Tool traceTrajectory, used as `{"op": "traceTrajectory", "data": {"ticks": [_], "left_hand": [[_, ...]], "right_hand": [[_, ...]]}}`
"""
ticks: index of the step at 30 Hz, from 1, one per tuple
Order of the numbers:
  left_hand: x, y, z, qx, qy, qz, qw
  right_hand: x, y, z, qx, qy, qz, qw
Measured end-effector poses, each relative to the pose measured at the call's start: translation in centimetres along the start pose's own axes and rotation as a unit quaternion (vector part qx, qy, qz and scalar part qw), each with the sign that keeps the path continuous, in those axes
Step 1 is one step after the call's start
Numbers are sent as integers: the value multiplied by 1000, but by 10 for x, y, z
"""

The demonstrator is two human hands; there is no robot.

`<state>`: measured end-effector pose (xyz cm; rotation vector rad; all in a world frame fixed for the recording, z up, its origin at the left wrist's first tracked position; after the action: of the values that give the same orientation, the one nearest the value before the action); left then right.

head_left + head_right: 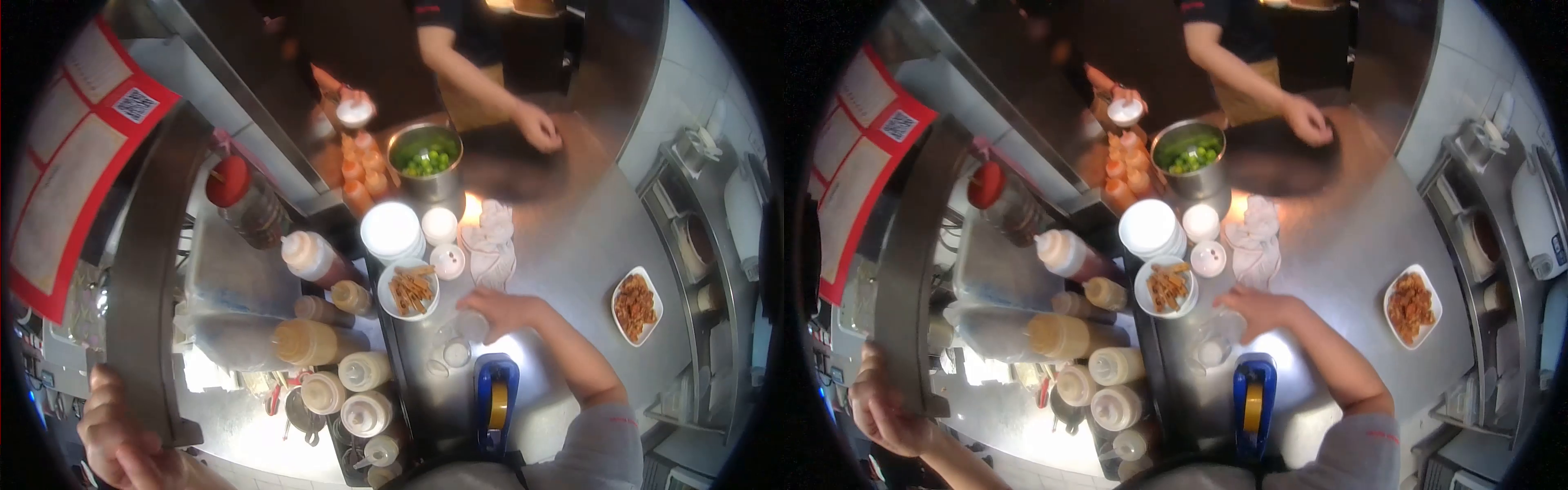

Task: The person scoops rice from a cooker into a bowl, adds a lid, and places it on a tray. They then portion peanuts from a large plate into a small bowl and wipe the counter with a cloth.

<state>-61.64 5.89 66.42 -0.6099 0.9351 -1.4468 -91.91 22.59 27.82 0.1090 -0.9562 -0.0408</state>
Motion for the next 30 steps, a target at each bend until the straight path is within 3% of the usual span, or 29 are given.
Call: {"op": "traceTrajectory", "data": {"ticks": [1,3,7,9,10,13,14,15,16,18,21,30], "left_hand": [[-10,-10,-13,-17,-28,-30,999],[-26,-25,-31,-55,-66,-72,994],[-29,-34,-34,-13,-5,-65,998],[-31,-35,-33,-5,-4,-62,998],[-32,-35,-31,2,-8,-51,999],[-32,-35,-29,-4,-5,-46,999],[-32,-34,-29,-16,5,-38,999],[-32,-33,-29,-17,5,-19,1000],[-32,-33,-28,-20,4,0,1000],[-34,-33,-26,-12,-11,3,1000],[-39,-34,-22,-17,-3,-9,1000],[-44,-30,-24,-17,-6,-25,1000]], "right_hand": [[0,2,-6,-4,11,7,1000],[-24,1,-23,-34,-20,-100,994],[-16,-21,-45,-100,-35,-73,992],[-4,-23,-52,-39,-158,-117,980],[0,-20,-47,-48,-151,-113,981],[-5,-4,-20,-124,-45,-115,985],[-6,8,-7,-226,112,-137,958],[-2,22,1,-319,263,-152,898],[-6,31,-3,-323,272,-149,894],[-30,48,-17,-239,235,-262,905],[-31,82,-33,-231,223,-316,893],[-3,218,-128,-252,272,-372,851]]}}
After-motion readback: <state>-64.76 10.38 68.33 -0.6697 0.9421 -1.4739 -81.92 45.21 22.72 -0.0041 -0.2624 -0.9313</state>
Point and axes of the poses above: each hand's wrist, its own y-axis away from the middle knuckle, its own z-axis out of the back of the hand, x = y × z, the point moved 6 cm from there along -y, towards the middle knuckle, and after that the axes turned 5 degrees about -y, right-handed, at the moved point
